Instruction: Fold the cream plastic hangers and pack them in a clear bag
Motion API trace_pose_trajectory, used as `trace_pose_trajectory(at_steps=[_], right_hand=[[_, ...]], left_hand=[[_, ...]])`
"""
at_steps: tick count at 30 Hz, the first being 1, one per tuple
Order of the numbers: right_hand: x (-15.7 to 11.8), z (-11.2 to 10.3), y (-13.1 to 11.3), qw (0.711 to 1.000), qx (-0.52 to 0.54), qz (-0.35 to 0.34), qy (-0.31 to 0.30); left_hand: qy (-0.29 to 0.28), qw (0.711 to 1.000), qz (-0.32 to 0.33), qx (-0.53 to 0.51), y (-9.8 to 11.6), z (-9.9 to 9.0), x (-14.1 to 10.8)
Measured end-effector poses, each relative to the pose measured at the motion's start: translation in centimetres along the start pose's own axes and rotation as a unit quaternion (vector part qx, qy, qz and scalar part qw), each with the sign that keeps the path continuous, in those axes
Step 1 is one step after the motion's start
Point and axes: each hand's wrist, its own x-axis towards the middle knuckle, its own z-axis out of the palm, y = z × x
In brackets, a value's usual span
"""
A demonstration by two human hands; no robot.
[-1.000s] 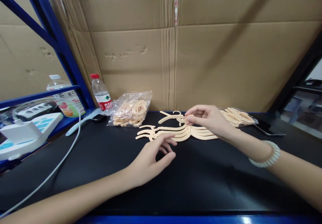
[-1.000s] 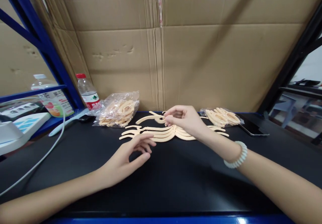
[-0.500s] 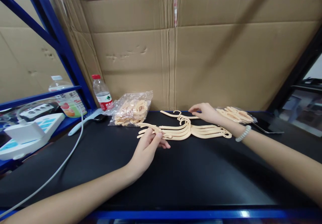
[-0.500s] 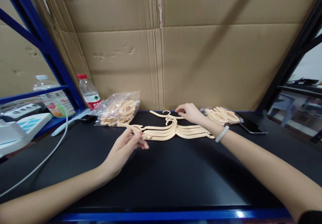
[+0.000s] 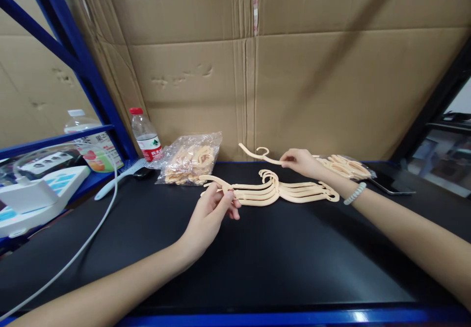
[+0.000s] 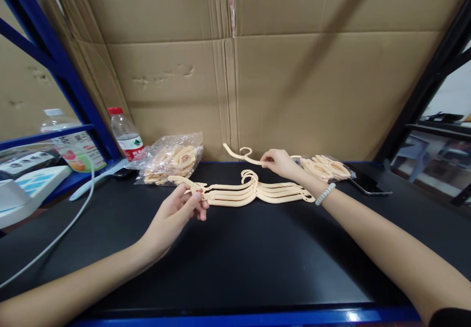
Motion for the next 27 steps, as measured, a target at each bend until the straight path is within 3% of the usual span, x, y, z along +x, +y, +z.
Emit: trace_pose_trajectory(at_steps=[5,10,16,20,27], right_hand=[[-1.5,-3.2,-2.2,0.998,-0.009,-0.06,0.033],[-5.6,-4.8,-4.7,0.988,-0.038,-0.138,0.059],[-9.0,-4.8,-5.2,0.99,-0.038,-0.106,0.089],[-9.6,-4.8,-5.0,0.995,-0.005,-0.071,0.067],[-10.0,-4.4,-5.9,0.996,0.073,-0.031,0.043]], left_hand=[[0.021,0.999,0.007,0.026,0.3,-0.1,0.1],[0.032,0.999,-0.01,0.02,0.6,-0.5,0.1],[0.041,0.999,-0.006,-0.001,0.4,-0.8,0.4],[0.059,0.998,-0.012,-0.03,0.0,-0.6,0.5],[0.034,0.998,-0.039,-0.044,0.0,-0.1,0.4]])
